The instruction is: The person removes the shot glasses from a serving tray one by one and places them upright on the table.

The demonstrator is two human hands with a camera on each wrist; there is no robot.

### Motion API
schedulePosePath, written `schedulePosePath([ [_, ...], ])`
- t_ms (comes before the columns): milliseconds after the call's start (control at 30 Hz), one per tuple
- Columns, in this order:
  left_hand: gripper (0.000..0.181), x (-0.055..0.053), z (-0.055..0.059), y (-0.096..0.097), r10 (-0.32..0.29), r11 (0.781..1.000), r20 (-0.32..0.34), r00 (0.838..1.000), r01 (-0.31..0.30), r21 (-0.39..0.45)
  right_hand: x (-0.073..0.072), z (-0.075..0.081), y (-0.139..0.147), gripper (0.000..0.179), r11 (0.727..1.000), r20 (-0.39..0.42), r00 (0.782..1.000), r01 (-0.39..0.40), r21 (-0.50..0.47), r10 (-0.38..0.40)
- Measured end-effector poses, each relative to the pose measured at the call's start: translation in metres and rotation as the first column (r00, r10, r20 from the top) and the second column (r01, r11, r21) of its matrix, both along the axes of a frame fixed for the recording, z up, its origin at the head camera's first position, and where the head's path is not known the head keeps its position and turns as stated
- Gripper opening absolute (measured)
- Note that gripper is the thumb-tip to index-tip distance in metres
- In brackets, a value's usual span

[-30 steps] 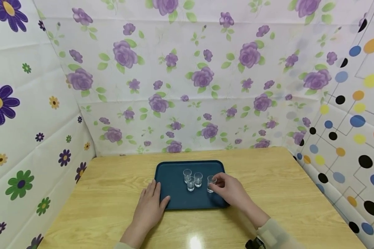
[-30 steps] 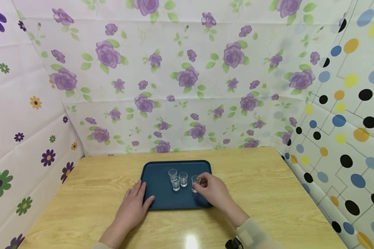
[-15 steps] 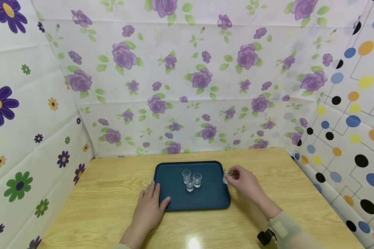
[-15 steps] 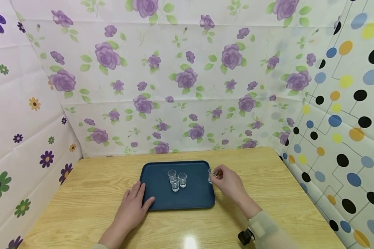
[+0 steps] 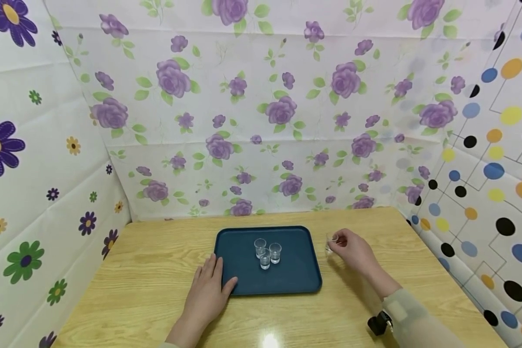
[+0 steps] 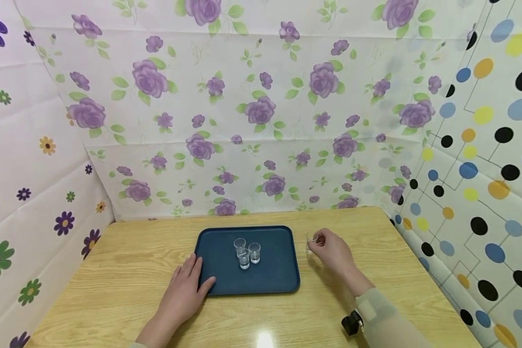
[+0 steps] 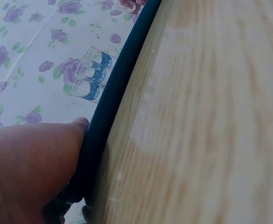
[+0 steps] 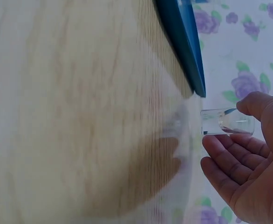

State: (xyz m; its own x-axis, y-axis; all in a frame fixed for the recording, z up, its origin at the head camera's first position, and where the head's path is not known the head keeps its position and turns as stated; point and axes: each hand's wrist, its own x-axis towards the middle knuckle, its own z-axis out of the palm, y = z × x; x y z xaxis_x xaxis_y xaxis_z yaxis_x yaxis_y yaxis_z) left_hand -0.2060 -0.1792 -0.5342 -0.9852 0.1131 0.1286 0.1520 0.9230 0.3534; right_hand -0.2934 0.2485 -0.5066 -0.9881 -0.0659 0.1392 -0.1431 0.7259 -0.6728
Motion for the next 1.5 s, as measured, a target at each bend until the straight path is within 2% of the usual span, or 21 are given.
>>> schedulePosePath([
  [367, 0.075, 0.001, 0.004, -0.001, -0.002, 1.0, -0.01, 1.0, 0.002, -0.011, -0.014, -0.001, 0.011, 0.035, 0.999, 0.037, 0.999, 0.032, -0.011, -0.032],
  [667, 0.077, -0.002, -0.004, -0.001, 0.003, 1.0, -0.005, 1.0, -0.003, -0.006, -0.017, -0.006, 0.013, 0.036, 0.999, 0.037, 0.999, 0.032, -0.023, -0.031],
  [1267, 0.076, -0.001, -0.001, -0.001, -0.001, 1.0, -0.022, 1.0, 0.0, -0.011, -0.021, -0.007, 0.006, 0.042, 0.998, 0.057, 0.998, 0.042, -0.041, -0.04],
  [1367, 0.076, -0.002, -0.001, -0.002, -0.003, 1.0, -0.027, 1.0, 0.003, -0.014, -0.02, -0.006, 0.006, 0.051, 0.998, 0.068, 0.997, 0.036, -0.051, -0.033],
  [1500, 0.076, 0.0, -0.001, -0.001, -0.001, 1.0, -0.017, 1.0, 0.0, -0.017, -0.017, -0.004, 0.007, 0.073, 0.998, 0.084, 0.996, 0.027, -0.053, -0.022],
])
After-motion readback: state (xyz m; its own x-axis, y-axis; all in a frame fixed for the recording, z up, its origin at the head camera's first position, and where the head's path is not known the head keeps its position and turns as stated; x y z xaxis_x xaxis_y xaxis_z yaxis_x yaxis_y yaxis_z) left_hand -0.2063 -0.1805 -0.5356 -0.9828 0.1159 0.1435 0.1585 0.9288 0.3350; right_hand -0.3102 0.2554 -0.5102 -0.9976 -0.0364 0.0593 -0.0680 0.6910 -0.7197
